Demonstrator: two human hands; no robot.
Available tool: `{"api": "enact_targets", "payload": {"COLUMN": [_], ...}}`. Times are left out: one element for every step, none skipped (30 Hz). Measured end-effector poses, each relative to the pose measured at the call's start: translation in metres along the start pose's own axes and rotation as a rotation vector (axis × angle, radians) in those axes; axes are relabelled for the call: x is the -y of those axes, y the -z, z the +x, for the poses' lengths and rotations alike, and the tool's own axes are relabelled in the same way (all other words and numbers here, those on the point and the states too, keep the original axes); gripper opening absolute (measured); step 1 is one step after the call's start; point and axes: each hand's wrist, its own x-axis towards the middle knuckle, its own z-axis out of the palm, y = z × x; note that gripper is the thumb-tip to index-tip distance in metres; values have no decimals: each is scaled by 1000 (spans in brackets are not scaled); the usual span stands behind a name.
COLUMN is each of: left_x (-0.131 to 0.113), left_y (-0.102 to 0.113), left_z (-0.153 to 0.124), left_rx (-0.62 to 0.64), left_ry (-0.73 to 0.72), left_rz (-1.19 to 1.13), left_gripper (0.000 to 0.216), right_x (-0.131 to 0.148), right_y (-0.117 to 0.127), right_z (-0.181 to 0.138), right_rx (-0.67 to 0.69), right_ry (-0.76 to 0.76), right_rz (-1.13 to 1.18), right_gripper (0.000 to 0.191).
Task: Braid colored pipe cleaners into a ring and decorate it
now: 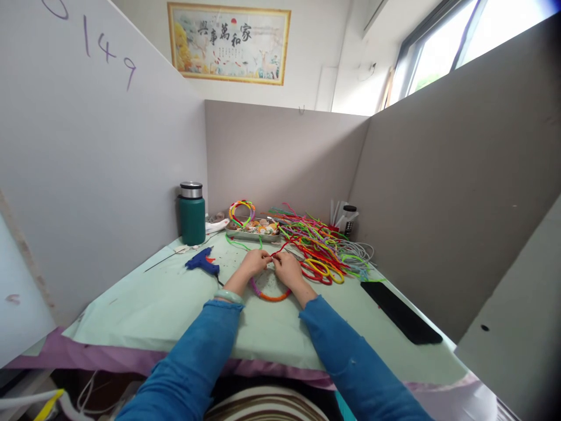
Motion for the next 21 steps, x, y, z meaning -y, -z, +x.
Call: {"api": "enact_targets", "payload": {"left_x": [0, 0, -1, -1, -1, -1, -1, -1, -1, -1, -1, -1, -1, -1, -1, -1, -1, -1, -1, -2, -2], "left_y": [0, 1, 1, 1, 1, 1, 1, 1, 1, 1, 1, 1, 0, 0, 0, 0, 0, 1, 1, 1, 2], "left_z": [0, -1, -1, -1, -1, -1, -1, -1, -1, -1, -1, 0, 0, 0, 1, 1, 1, 1, 1, 0, 0], "left_rx": [-1, -1, -1, 0, 2, 4, 7, 9, 9, 6, 3, -1, -3, -5, -5, -5, -4, -1, 4, 10, 14], "left_ry": [3, 6, 7, 5, 1, -4, -7, -11, -14, -16, -17, -16, -15, -13, -11, -9, -9, -10, -10, -10, -11], "left_rz": [4, 8, 10, 12, 15, 18, 21, 24, 25, 23, 20, 16, 12, 9, 7, 5, 2, 0, -2, -4, -7], "left_gripper": [29, 30, 30, 30, 30, 30, 30, 30, 30, 30, 29, 29, 29, 29, 29, 29, 29, 29, 29, 29, 29], "right_x": [0, 0, 0, 0, 0, -1, -1, -2, -2, -2, -2, -2, -2, -2, -2, -1, -1, -1, -1, -1, -1], "right_y": [0, 0, 0, 0, 0, 0, -1, -1, -1, -1, -2, -2, -2, -2, -2, -2, -2, -1, -1, -1, -1], "right_z": [0, 0, 0, 0, 0, 1, 1, 1, 1, 1, 1, 1, 1, 1, 1, 1, 1, 1, 1, 1, 1], "right_rx": [0, 1, 2, 3, 4, 5, 8, 11, 12, 13, 12, 9, 3, -3, -7, -11, -16, -18, -19, -18, -18], "right_ry": [1, 2, 2, 1, 0, -2, -1, 2, 6, 9, 11, 9, 5, 1, -3, -6, -5, -2, 2, 7, 10], "right_rz": [0, 1, 1, 3, 6, 8, 11, 15, 20, 25, 31, 37, 42, 46, 49, 51, 52, 53, 54, 56, 59], "right_gripper": [27, 27, 27, 27, 27, 27, 27, 27, 28, 28, 28, 27, 27, 27, 26, 26, 26, 26, 26, 26, 27]}}
